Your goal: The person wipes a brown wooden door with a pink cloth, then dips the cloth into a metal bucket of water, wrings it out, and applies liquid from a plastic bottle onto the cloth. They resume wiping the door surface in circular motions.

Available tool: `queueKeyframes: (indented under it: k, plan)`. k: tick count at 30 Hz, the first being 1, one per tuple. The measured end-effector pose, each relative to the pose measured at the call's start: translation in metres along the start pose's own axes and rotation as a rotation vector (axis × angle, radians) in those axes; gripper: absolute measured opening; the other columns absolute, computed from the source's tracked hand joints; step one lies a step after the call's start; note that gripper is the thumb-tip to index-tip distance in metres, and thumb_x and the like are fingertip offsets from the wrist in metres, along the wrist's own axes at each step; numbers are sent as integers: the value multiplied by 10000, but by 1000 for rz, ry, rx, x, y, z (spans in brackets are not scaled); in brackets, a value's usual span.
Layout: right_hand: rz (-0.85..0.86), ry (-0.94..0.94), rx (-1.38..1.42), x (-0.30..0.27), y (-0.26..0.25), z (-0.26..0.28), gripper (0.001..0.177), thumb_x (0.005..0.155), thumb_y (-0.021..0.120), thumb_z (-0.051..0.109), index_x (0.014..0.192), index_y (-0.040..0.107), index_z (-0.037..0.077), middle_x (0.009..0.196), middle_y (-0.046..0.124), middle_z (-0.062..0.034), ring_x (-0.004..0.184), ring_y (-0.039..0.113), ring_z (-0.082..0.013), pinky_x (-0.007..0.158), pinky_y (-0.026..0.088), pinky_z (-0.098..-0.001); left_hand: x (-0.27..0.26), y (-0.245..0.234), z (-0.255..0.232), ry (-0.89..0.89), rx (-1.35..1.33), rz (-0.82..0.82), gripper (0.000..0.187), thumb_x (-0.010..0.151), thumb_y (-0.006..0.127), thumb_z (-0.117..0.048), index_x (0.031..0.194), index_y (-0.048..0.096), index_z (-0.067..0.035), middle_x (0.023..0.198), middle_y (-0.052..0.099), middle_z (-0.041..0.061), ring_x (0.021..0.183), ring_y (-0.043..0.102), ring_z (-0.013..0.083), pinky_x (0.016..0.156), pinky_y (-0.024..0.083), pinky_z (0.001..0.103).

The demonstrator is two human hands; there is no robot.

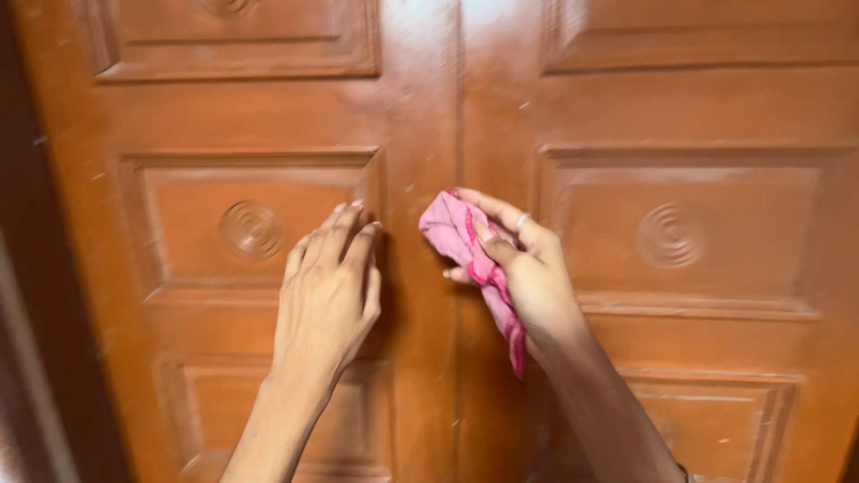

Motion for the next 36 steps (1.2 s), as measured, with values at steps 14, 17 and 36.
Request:
queueKeyframes:
  k: [14, 17, 36]
  plan:
    - [154, 604, 646, -113, 137, -107, 463, 931, 514, 124, 1354, 615, -35, 1191, 727, -133, 920, 674, -159, 674, 565, -302, -120, -127, 77, -480, 100, 216, 223, 973, 627, -184, 1136, 749, -91, 975, 658, 89, 921, 653, 264, 755, 537, 420]
    - [199, 713, 699, -140, 155, -132, 467, 920, 540, 154, 1343, 634, -18, 1148, 725, -125, 853, 641, -194, 662, 560, -310, -148, -156, 78, -588, 70, 221, 226, 967, 624, -169, 1131, 747, -75, 1016, 668, 91, 870, 677, 256, 752, 549, 397]
    - [384, 1064, 743, -265, 192, -175, 350, 884, 699, 219, 1168, 690, 15, 1013, 726, -86, 760, 625, -189, 609, 545, -316, -274, -257, 0, -1059, 233, 197, 262, 955, 617, -207, 1154, 754, -107, 1110, 717, 79, 849, 723, 229, 746, 599, 351]
Point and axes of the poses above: each hand's wrist, its own x-axis towards the middle knuckle, its own y-axis out of the palm, z = x × y, the point moved 10 cm from there along x, towards the middle knuckle
